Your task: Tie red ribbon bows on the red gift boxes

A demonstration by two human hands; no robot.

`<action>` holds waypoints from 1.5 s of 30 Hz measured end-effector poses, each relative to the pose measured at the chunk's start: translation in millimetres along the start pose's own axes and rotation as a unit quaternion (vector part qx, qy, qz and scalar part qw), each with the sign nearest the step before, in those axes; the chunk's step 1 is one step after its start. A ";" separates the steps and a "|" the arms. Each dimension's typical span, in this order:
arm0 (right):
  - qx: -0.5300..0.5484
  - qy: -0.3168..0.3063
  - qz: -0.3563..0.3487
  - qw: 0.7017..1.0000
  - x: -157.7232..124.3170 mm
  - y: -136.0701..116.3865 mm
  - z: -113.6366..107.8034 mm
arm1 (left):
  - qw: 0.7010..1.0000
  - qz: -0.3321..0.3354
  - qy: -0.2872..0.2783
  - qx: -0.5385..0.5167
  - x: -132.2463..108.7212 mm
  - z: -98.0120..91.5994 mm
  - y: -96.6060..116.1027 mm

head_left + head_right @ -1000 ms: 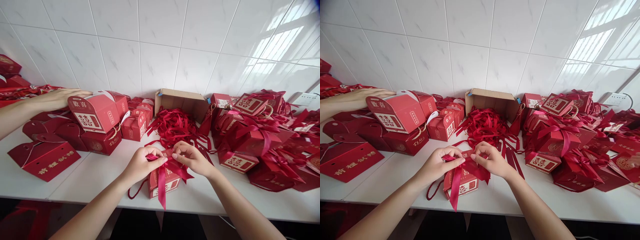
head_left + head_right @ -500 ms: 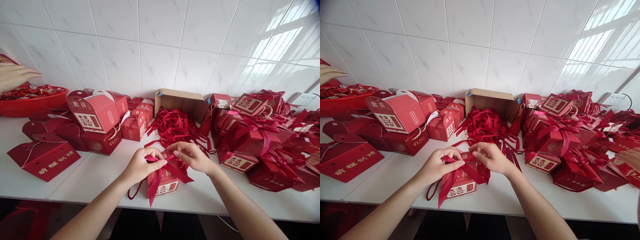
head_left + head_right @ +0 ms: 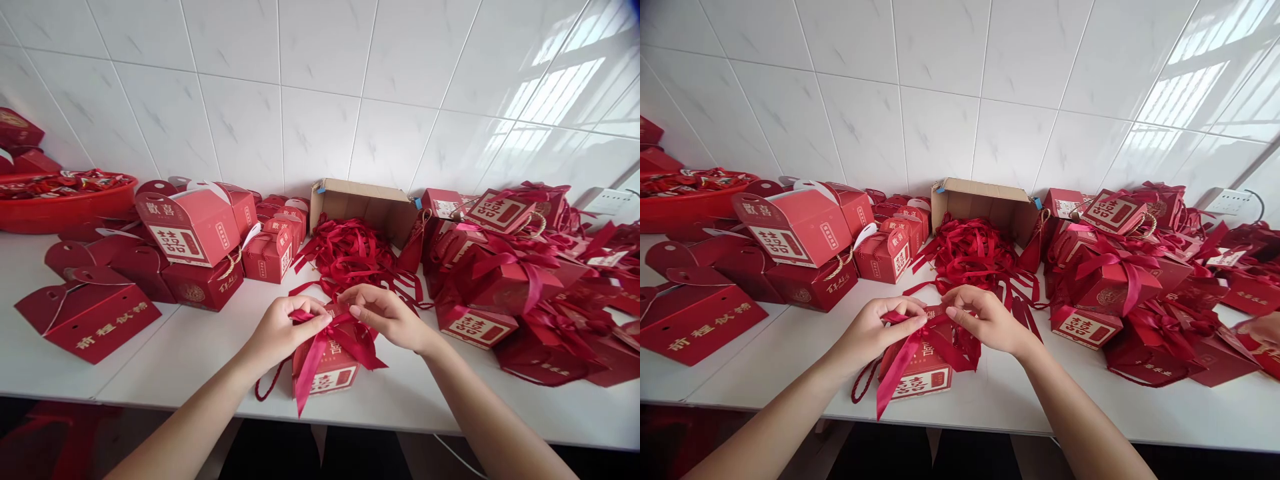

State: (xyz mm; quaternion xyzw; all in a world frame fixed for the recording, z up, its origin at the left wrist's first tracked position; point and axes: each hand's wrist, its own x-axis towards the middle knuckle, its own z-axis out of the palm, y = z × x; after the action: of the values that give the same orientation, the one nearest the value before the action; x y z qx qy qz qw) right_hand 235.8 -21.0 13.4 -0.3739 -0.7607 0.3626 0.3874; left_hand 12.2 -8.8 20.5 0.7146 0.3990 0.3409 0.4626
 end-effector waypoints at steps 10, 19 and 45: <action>-0.020 -0.015 -0.010 1.000 -1.0 0.0 -5.0 | 0.999 -0.033 0.024 -0.015 -0.4 5.5 -5.2; -0.016 -0.017 -0.013 1.000 0.2 2.6 -7.9 | 0.999 -0.030 0.025 0.001 1.3 5.2 -8.3; -0.009 -0.038 0.053 0.998 -62.9 32.4 13.7 | 0.915 0.022 0.167 0.366 -33.1 -47.0 -101.7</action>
State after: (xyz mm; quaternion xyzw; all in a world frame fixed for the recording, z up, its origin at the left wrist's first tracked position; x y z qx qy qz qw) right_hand 259.8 -63.2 -39.9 -0.4026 -0.7573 0.3900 0.3351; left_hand -68.8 6.0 -62.3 0.7753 0.5511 0.2957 0.0878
